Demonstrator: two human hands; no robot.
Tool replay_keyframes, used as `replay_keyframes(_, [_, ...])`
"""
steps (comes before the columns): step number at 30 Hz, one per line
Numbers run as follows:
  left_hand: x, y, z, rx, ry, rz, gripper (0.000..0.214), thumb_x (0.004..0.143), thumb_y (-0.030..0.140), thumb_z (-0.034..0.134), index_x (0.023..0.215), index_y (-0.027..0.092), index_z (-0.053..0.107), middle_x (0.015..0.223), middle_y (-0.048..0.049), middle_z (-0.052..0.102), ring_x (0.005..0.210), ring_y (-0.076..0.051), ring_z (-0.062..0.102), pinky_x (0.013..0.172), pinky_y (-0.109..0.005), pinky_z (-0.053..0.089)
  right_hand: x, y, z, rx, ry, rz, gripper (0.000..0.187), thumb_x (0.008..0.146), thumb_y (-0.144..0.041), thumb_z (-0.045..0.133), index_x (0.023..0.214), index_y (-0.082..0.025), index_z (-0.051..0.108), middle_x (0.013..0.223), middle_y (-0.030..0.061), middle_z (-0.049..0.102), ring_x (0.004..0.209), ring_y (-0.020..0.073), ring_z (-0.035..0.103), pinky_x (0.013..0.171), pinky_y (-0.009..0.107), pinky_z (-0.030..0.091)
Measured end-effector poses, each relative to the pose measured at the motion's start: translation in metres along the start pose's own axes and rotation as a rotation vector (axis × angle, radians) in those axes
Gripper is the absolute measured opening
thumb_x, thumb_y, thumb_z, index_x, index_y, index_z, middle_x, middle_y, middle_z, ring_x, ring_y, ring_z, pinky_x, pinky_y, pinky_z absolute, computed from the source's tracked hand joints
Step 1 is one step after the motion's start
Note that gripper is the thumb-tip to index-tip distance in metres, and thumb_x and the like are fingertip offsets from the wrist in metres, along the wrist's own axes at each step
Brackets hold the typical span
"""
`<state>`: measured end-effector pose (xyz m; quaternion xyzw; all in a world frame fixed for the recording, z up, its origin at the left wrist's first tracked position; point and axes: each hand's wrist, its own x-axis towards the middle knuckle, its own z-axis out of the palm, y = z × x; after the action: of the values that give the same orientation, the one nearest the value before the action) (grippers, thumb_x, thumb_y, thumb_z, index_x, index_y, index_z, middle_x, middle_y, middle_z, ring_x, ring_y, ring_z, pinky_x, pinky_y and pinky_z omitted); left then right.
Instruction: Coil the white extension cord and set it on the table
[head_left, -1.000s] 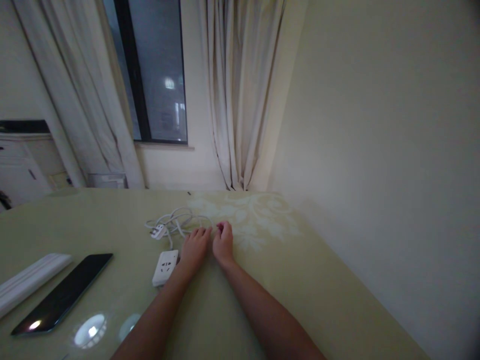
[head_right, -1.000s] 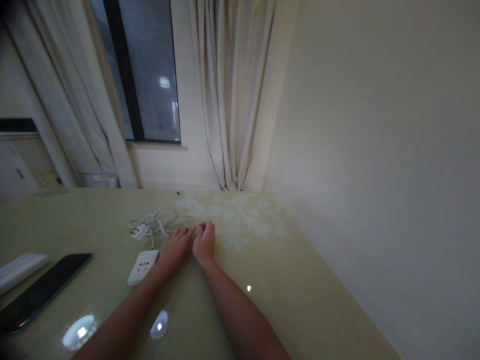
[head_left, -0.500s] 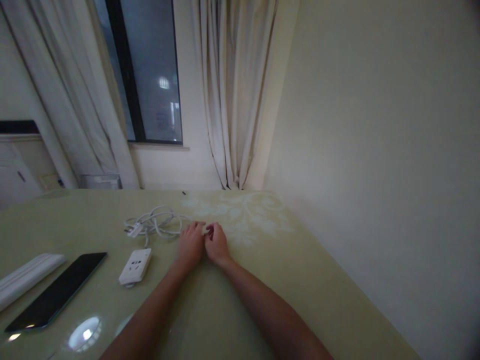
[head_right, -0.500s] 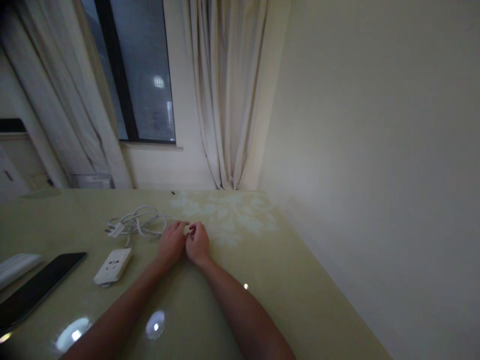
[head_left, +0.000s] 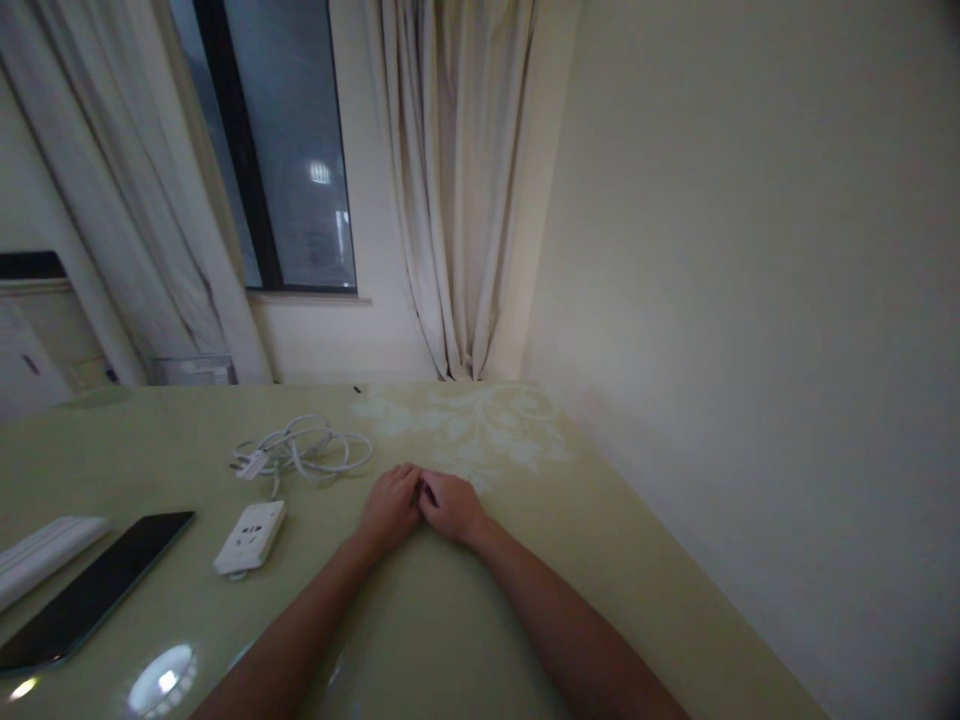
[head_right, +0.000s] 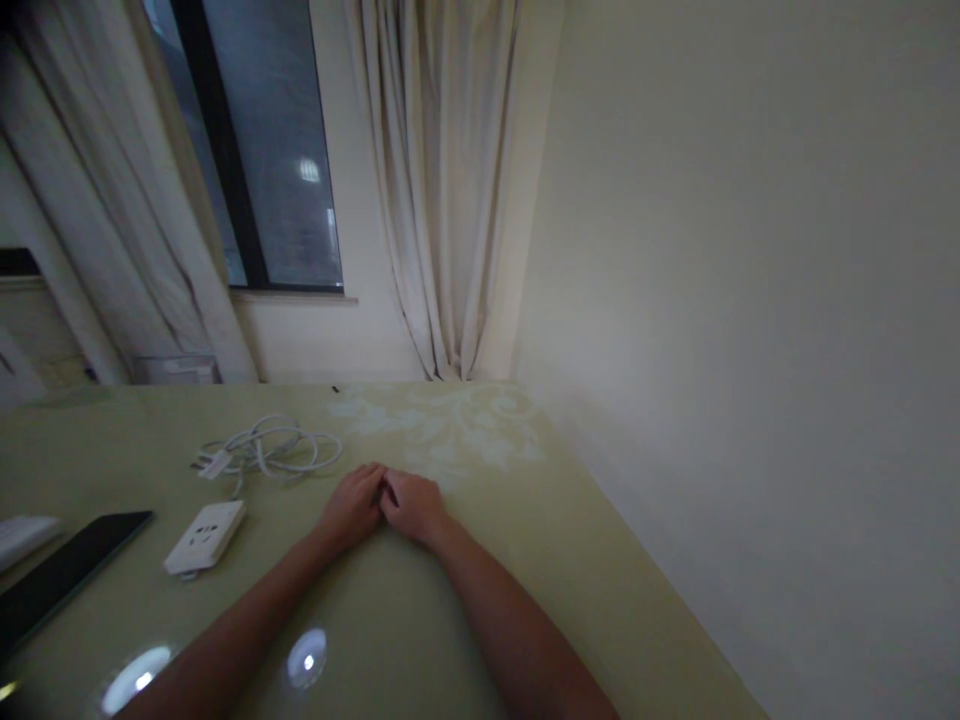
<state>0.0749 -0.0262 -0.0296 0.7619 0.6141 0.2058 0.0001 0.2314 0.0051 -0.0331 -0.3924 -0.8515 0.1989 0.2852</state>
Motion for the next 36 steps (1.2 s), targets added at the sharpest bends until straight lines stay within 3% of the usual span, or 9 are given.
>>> replay_keyframes(3, [-0.005,0.002,-0.002,0.08,0.05,-0.073,0.038,0.092,0.014,0.055,0.127,0.02,0.068,0.131,-0.015,0.069,0.123,-0.031,0.061,0.104,-0.045,0.044,-0.002,-0.006,-0.001,-0.139,0.029,-0.039,0.033,0.099,-0.025,0.055,0.128,-0.021,0.069,0.119,0.0127,0.073,0.105,0.0262,0.065,0.092,0.036,0.047])
replay_keyframes(7, [-0.008,0.006,-0.004,0.146,0.062,-0.111,0.027,0.094,0.024,0.058,0.118,0.019,0.071,0.126,-0.016,0.068,0.118,-0.033,0.062,0.099,-0.045,0.045,-0.001,-0.006,-0.002,-0.316,0.051,-0.027,0.028,0.106,-0.031,0.049,0.115,-0.018,0.072,0.115,0.0154,0.071,0.11,0.0283,0.062,0.097,0.04,0.046])
replay_keyframes(16, [-0.009,0.008,-0.007,0.232,0.082,-0.106,0.02,0.099,0.027,0.054,0.111,0.019,0.069,0.117,-0.0151,0.069,0.114,-0.032,0.062,0.096,-0.042,0.044,0.002,-0.003,0.002,-0.345,0.059,-0.004,0.03,0.11,-0.035,0.046,0.112,-0.018,0.071,0.113,0.0114,0.07,0.11,0.0245,0.061,0.097,0.036,0.046])
replay_keyframes(21, [-0.01,0.01,-0.01,0.229,0.046,-0.095,0.022,0.103,0.031,0.05,0.101,0.02,0.068,0.105,-0.0113,0.072,0.104,-0.028,0.066,0.091,-0.038,0.045,0.0,-0.006,-0.003,-0.343,0.087,0.03,0.021,0.106,-0.025,0.052,0.118,-0.018,0.068,0.121,0.0119,0.068,0.111,0.0245,0.062,0.096,0.035,0.047])
replay_keyframes(28, [-0.01,0.014,-0.012,0.233,0.06,-0.156,0.028,0.105,0.031,0.042,0.115,0.016,0.064,0.119,-0.016,0.073,0.115,-0.031,0.068,0.099,-0.044,0.042,-0.006,-0.008,-0.006,-0.323,0.075,0.064,0.019,0.102,-0.023,0.056,0.119,-0.019,0.064,0.118,0.0104,0.069,0.111,0.0239,0.064,0.097,0.035,0.047])
replay_keyframes(32, [-0.008,0.014,-0.009,0.212,-0.014,-0.184,0.028,0.104,0.032,0.043,0.114,0.015,0.064,0.107,-0.0154,0.079,0.105,-0.031,0.074,0.093,-0.042,0.045,-0.009,-0.012,-0.011,-0.321,0.07,0.085,0.022,0.103,-0.024,0.054,0.123,-0.019,0.061,0.121,0.0099,0.069,0.108,0.0229,0.066,0.093,0.033,0.049])
replay_keyframes(36, [-0.006,0.015,-0.01,0.203,-0.031,-0.217,0.035,0.106,0.035,0.041,0.127,0.012,0.058,0.101,-0.0168,0.081,0.101,-0.031,0.077,0.094,-0.041,0.046,-0.01,-0.013,-0.014,-0.296,0.037,0.115,0.025,0.102,-0.023,0.053,0.127,-0.02,0.059,0.126,0.0105,0.069,0.11,0.0224,0.067,0.092,0.032,0.048])
